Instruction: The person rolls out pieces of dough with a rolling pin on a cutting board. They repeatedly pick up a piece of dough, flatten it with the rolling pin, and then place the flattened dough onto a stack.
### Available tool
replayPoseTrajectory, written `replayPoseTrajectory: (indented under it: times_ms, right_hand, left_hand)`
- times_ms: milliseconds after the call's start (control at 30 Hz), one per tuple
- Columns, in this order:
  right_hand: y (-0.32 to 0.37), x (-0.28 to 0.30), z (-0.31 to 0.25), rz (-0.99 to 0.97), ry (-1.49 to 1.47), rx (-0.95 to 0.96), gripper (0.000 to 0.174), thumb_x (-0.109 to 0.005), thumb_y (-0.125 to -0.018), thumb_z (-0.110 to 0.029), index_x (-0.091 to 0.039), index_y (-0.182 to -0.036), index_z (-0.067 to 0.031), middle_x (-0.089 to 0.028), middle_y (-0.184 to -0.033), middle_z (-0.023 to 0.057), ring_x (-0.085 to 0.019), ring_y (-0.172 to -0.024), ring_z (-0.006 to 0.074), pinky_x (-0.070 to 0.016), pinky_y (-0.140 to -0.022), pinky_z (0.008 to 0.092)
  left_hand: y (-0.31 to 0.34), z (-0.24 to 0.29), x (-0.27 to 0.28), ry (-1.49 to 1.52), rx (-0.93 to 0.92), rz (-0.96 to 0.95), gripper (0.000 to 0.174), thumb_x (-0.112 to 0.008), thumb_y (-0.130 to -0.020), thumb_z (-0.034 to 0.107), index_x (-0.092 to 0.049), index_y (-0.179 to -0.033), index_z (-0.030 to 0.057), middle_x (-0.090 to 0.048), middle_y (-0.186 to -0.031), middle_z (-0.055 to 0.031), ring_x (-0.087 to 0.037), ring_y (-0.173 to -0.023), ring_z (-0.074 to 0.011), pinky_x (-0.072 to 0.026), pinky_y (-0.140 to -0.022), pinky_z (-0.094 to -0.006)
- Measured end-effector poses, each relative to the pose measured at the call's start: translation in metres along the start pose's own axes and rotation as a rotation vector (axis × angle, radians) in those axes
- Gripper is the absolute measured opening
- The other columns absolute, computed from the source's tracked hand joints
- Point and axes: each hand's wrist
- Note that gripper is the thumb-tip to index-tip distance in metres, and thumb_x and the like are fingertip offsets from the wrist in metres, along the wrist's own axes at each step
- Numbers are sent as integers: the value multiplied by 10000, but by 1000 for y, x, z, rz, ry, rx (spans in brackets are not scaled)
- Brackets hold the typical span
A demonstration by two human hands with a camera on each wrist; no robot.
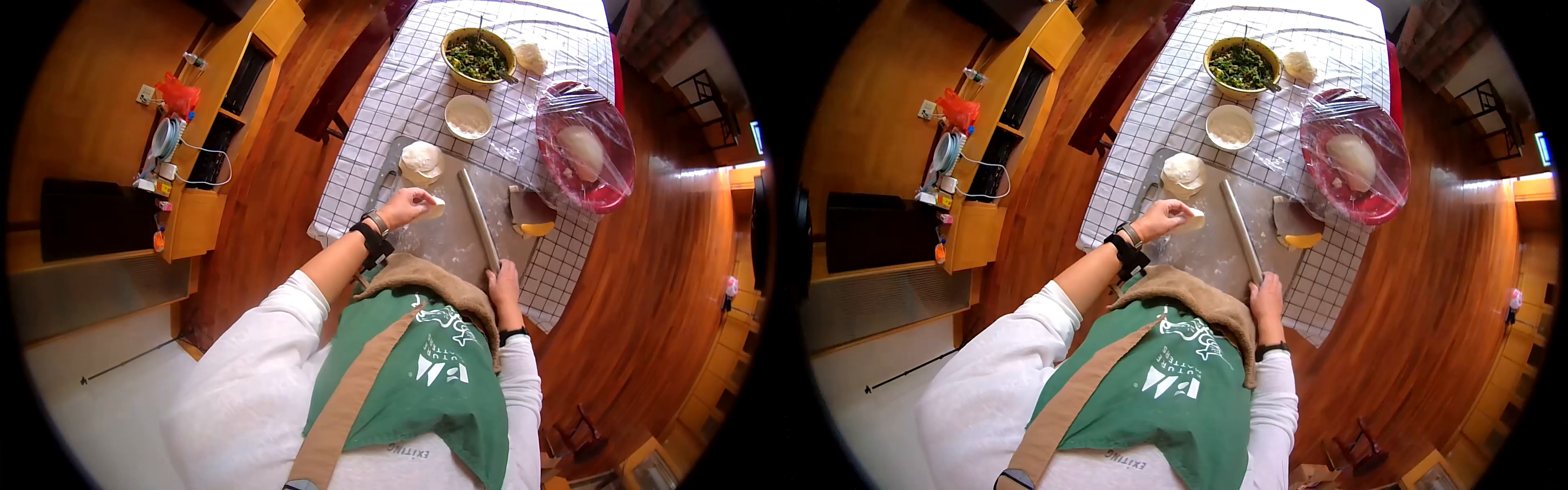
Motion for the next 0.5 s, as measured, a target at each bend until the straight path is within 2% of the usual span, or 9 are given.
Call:
replayPoseTrajectory:
  times_ms: [33,67,133,233,267,300,400,500]
  right_hand:
    - [-7,-1,-7,-39,78,1,388,-675,-804,-202,-500,-1102,-26,-510,-1077,185,-512,-1023,398,-450,-864,455]
    - [-12,-2,-14,-84,151,-34,432,-686,-792,-222,-463,-1108,-29,-495,-1088,178,-506,-1036,399,-451,-873,469]
    - [-20,-3,-22,-129,204,-101,461,-690,-789,-233,-447,-1124,-30,-488,-1101,173,-502,-1051,393,-448,-882,474]
    - [-30,-5,-22,-207,253,-193,525,-698,-780,-253,-415,-1159,-26,-475,-1146,178,-491,-1082,391,-441,-903,484]
    - [-32,-5,-21,-217,241,-188,545,-702,-778,-271,-421,-1162,-6,-482,-1160,210,-495,-1082,413,-435,-914,480]
    - [-34,-5,-22,-228,228,-184,566,-707,-776,-288,-427,-1165,14,-490,-1175,243,-499,-1082,436,-430,-926,476]
    - [-39,-2,-24,-248,195,-210,600,-721,-763,-319,-429,-1165,16,-493,-1189,257,-501,-1093,450,-430,-931,477]
    - [-41,-2,-25,-250,191,-237,609,-725,-761,-335,-432,-1163,15,-496,-1193,262,-506,-1088,452,-434,-924,478]
  left_hand:
    - [-4,-8,-1,-123,-72,67,196,-639,-809,71,-675,-1001,57,-673,-936,-62,-629,-884,-171,-495,-785,-298]
    - [-6,-21,0,-119,-75,69,196,-639,-809,71,-675,-1001,57,-673,-936,-62,-629,-884,-171,-495,-785,-298]
    - [-12,-47,8,-472,-11,140,199,-616,-799,48,-673,-989,64,-664,-964,-83,-633,-918,-201,-496,-813,-312]
    - [-5,-50,11,-422,-14,165,216,-596,-793,19,-660,-997,55,-656,-993,-99,-632,-936,-203,-495,-840,-308]
    - [-4,-51,9,-278,12,149,261,-600,-795,8,-643,-1049,48,-653,-1008,-96,-627,-944,-196,-492,-854,-305]
    - [-1,-48,9,-279,18,140,261,-600,-795,8,-643,-1049,48,-653,-1008,-96,-627,-944,-196,-492,-854,-305]
    - [3,-16,2,-133,17,31,289,-605,-815,9,-626,-1101,48,-656,-1033,-83,-624,-955,-186,-493,-869,-305]
    - [-5,4,-10,-193,-75,-39,307,-612,-814,-2,-618,-1117,50,-657,-1043,-81,-622,-960,-168,-502,-860,-295]
Point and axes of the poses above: each hand's wrist, its own y-axis away from the middle knuckle, its own x-axis out of the back of the hand, z = x × y
